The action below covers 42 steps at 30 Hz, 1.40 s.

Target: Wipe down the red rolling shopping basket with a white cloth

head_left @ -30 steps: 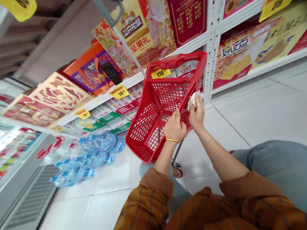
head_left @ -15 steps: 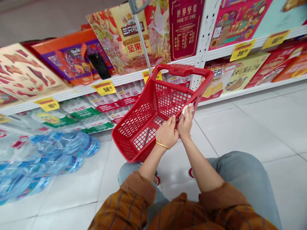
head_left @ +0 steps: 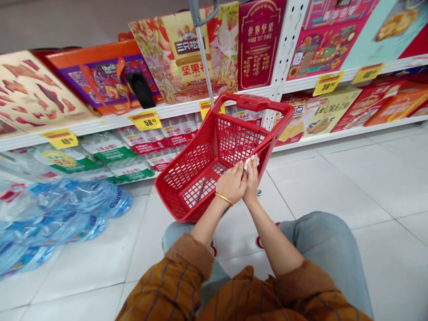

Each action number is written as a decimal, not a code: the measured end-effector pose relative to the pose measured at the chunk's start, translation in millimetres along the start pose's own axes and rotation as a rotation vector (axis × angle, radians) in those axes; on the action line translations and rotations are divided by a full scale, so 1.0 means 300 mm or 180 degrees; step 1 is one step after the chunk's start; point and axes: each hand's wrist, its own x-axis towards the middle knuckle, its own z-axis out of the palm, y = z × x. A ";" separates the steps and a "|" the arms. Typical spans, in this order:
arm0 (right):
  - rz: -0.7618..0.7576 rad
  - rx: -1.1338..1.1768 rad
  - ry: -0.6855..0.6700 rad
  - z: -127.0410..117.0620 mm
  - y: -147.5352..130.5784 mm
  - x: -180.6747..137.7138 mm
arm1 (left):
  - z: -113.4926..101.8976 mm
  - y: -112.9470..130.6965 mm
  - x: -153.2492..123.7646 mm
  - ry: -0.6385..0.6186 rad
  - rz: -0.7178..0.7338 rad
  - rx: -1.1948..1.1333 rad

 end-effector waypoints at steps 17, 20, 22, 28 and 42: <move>0.0000 -0.0202 0.0242 -0.017 -0.074 -0.073 | -0.075 -0.062 -0.092 -0.0465 -0.0319 -0.0038; 0.0037 -0.0126 0.0182 0.024 -0.086 -0.083 | -0.073 -0.074 -0.126 -0.0538 -0.0311 -0.0198; 0.0004 -0.0085 0.0179 0.047 -0.094 -0.094 | -0.070 -0.076 -0.133 -0.0549 -0.0244 -0.0277; -0.0152 -0.0157 0.0087 0.083 -0.108 -0.147 | -0.070 -0.082 -0.120 -0.0582 -0.0206 -0.0379; 0.0202 0.0283 0.0120 0.165 -0.142 -0.246 | -0.053 -0.107 -0.105 -0.0769 -0.0160 -0.0645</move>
